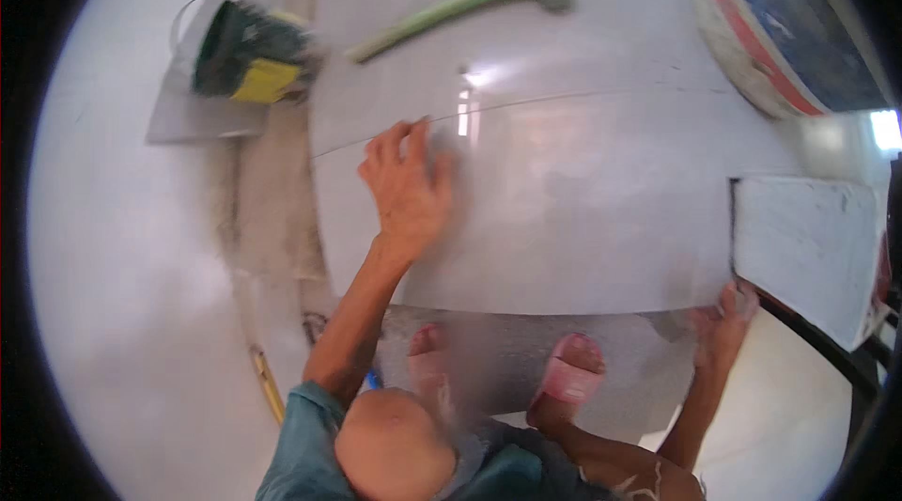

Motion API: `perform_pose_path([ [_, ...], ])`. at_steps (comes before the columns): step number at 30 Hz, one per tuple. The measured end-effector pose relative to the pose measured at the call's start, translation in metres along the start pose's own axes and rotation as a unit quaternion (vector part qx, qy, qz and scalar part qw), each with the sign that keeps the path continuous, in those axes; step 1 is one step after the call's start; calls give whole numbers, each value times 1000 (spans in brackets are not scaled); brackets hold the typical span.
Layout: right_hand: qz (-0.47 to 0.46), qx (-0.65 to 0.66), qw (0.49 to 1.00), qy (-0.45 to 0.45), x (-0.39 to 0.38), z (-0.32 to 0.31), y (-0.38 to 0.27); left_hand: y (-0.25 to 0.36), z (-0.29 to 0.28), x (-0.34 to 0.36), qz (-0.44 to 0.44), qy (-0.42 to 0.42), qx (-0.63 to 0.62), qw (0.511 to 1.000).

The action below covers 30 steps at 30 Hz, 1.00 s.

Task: The person places a floor tile onto mortar, aligns it by hand, and taps it with a rubber mallet. The person then lifts the tile back up and spreads mortar underneath using a trowel.

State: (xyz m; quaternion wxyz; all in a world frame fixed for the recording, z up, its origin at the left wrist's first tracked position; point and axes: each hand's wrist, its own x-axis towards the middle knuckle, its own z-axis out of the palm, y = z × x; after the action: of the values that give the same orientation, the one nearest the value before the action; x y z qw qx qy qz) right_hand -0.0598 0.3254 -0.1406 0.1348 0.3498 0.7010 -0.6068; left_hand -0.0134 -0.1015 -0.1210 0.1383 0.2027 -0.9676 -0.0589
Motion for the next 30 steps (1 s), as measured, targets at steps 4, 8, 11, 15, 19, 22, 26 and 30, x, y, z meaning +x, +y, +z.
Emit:
perform_pose_path([
  [4, -27, 63, 998, 6, -1, 2, 1, -107, -32, -43, -156, -3, 134, 979],
  [8, -25, 70, 997, -1, 3, -5, 12, -148, -41, -66, -175, -44, 166, 969],
  [11, -40, 74, 996, -4, 12, -8, 20, -149, -40, -60, -170, -71, 144, 972],
  [15, -33, 84, 996, 24, 20, -14, 20, -154, -29, -42, -159, -55, 141, 976],
  [19, -42, 19, 999, 20, 20, -16, 18, -161, -4, -40, -133, -76, 228, 961],
  [22, -82, -107, 990, 47, 57, -38, 38, -169, -29, -43, -145, -74, 229, 960],
  [26, -102, -123, 984, 82, 109, -66, 63, -135, -17, -28, -151, -84, 209, 963],
  [30, -239, -191, 949, 70, 90, -48, 77, -149, -1, -38, -140, -73, 202, 967],
])
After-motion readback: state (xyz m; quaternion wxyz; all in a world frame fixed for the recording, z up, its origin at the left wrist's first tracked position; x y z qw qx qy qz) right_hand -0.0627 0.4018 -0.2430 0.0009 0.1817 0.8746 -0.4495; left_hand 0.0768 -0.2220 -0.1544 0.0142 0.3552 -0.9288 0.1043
